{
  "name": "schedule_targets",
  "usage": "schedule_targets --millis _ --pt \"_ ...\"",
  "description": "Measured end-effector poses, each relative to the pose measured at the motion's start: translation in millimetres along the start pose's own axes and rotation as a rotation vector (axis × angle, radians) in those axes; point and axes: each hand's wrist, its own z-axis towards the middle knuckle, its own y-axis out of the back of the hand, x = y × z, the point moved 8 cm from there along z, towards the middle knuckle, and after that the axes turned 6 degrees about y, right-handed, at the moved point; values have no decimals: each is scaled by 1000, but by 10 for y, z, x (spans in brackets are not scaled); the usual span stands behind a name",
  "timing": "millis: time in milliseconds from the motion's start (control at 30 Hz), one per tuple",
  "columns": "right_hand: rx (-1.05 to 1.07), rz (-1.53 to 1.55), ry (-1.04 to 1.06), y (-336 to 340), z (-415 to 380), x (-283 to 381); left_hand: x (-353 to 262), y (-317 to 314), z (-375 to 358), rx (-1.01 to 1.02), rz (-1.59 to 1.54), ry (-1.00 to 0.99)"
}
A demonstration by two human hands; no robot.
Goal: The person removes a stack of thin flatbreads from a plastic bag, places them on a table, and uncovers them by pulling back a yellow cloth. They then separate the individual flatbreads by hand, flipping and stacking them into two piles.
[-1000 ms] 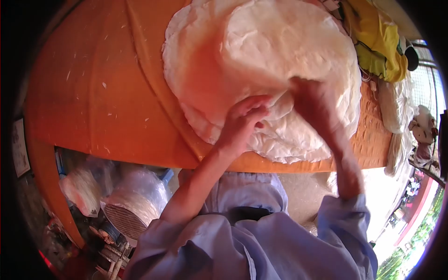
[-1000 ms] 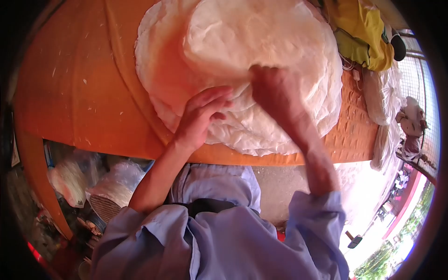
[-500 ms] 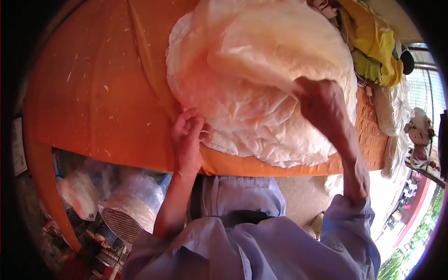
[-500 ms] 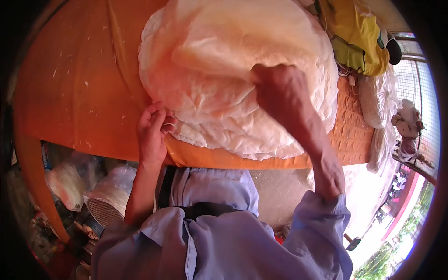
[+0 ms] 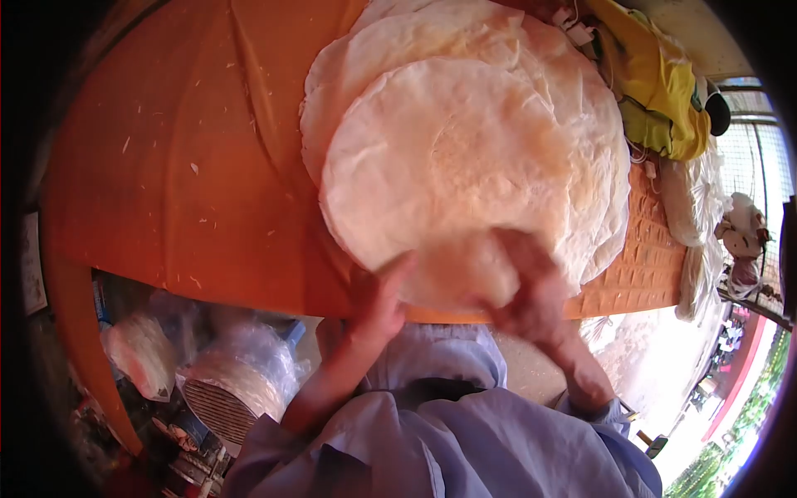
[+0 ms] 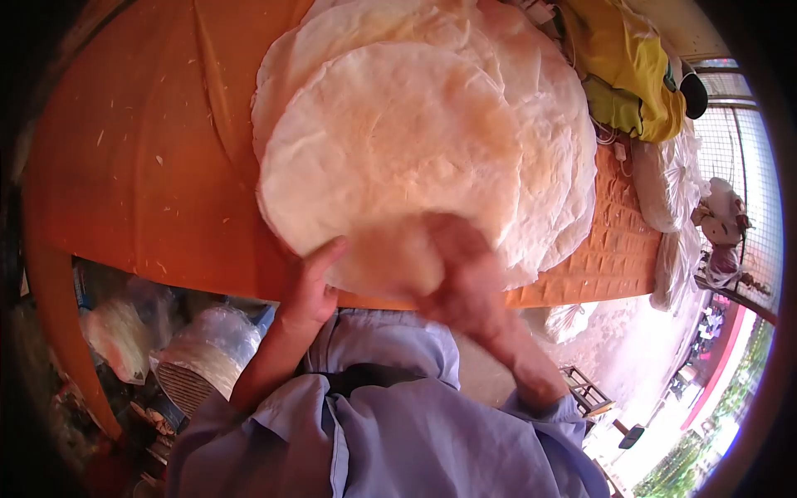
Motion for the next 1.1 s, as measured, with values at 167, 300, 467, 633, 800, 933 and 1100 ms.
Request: schedule_targets --millis 167,300,467,633,800,933,1100 --pt "-431 489 -776 238 -417 -1490 -168 436 16 25 -419 382" --pt "-168 227 -704 96 -41 -1295 -318 983 267 29 -90 126" --pt "-234 72 -674 79 212 -1468 -305 1032 254 -131 -275 117" --pt "-263 489 -727 -95 277 -1606 -293 858 310 -396 -227 -30" --pt "-57 460 -671 -34 428 -1612 -227 916 387 -449 -200 -56" --pt "-58 791 -815 -110 495 -1671 -147 970 359 -421 -188 -28" --pt "-167 710 -529 -16 676 -1345 -190 957 336 -337 -214 -89"
